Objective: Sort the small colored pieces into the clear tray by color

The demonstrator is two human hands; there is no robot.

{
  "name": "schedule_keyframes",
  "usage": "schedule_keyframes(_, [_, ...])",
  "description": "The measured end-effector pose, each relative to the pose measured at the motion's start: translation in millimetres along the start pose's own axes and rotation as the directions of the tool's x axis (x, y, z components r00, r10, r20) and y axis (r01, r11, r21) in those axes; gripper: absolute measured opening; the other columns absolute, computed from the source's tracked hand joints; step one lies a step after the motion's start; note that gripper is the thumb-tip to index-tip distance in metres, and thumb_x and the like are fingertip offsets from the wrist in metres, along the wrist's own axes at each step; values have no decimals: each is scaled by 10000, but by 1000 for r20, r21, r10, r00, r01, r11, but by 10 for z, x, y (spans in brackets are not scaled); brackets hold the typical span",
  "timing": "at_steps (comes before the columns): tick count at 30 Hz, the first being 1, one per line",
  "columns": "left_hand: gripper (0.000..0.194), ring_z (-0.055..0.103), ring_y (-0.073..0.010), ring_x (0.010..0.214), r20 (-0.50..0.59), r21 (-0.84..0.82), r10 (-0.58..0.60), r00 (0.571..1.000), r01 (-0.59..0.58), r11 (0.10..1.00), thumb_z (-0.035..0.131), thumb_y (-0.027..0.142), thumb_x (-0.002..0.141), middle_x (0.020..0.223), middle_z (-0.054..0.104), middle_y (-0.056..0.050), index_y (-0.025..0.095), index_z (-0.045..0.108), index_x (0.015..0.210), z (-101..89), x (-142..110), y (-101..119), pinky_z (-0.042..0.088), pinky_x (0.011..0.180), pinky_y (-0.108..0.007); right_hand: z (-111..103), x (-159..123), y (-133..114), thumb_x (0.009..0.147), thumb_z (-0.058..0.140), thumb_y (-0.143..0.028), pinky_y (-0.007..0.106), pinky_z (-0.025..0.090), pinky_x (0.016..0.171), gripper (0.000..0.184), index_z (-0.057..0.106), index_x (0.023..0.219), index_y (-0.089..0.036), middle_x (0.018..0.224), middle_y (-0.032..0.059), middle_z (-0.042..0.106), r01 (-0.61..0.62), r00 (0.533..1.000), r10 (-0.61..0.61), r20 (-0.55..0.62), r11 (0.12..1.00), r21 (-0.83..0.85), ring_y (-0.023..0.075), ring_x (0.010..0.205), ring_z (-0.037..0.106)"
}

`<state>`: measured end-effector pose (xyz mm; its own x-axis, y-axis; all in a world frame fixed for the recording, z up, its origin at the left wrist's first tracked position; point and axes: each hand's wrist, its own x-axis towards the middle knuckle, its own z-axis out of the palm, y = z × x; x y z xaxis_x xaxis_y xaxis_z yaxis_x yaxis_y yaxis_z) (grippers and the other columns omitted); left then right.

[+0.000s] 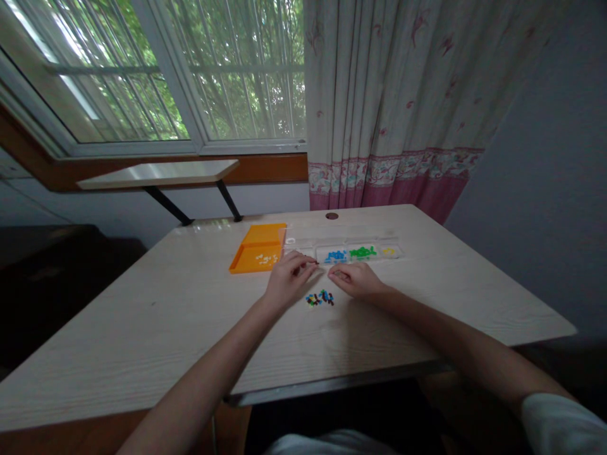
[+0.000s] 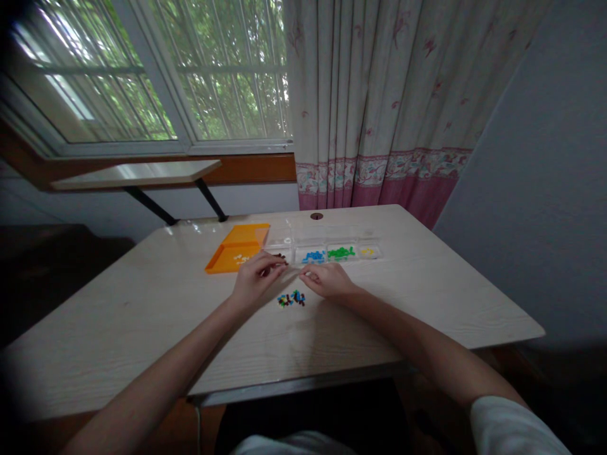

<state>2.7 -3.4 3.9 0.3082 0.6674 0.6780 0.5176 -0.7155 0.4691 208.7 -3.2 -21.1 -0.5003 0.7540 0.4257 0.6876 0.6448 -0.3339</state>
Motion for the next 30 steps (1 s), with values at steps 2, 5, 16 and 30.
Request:
schedule_keyframes(2, [124, 494, -88, 587, -169, 13, -10, 986, 12, 1000, 588, 242, 766, 733, 600, -35, 153, 653, 823, -78, 25, -3, 401, 534, -194, -38, -6, -10, 823, 472, -377, 186, 310, 531, 253, 649, 822, -195, 542, -19, 568, -14, 991, 17, 133, 1000, -19, 87, 504, 490])
schedule_keyframes(5, [123, 468, -73, 537, -317, 46, 6, 948, 9, 999, 606, 244, 755, 708, 594, -22, 156, 660, 819, -161, 50, -23, 388, 498, -187, -65, -14, -27, 786, 518, -436, 187, 300, 535, 267, 646, 775, -203, 545, -21, 572, -22, 958, 27, 284, 1000, -21, 94, 531, 509])
schedule_keyframes(16, [129, 509, -84, 586, -273, 14, -29, 962, 34, 999, 602, 271, 758, 738, 610, -27, 179, 670, 817, -118, 32, 2, 418, 527, -196, -38, -19, -18, 778, 541, -324, 179, 305, 522, 167, 658, 807, -209, 534, -28, 575, -16, 957, 5, 290, 999, 35, 86, 504, 499])
schedule_keyframes(30, [126, 504, -79, 582, -273, 7, -27, 962, 30, 1000, 602, 266, 760, 733, 607, -24, 163, 659, 803, -115, 34, -8, 410, 526, -191, -18, -14, 27, 818, 501, -338, 185, 329, 540, 208, 651, 884, -211, 633, -3, 638, -8, 954, -7, 300, 999, 50, 99, 550, 538])
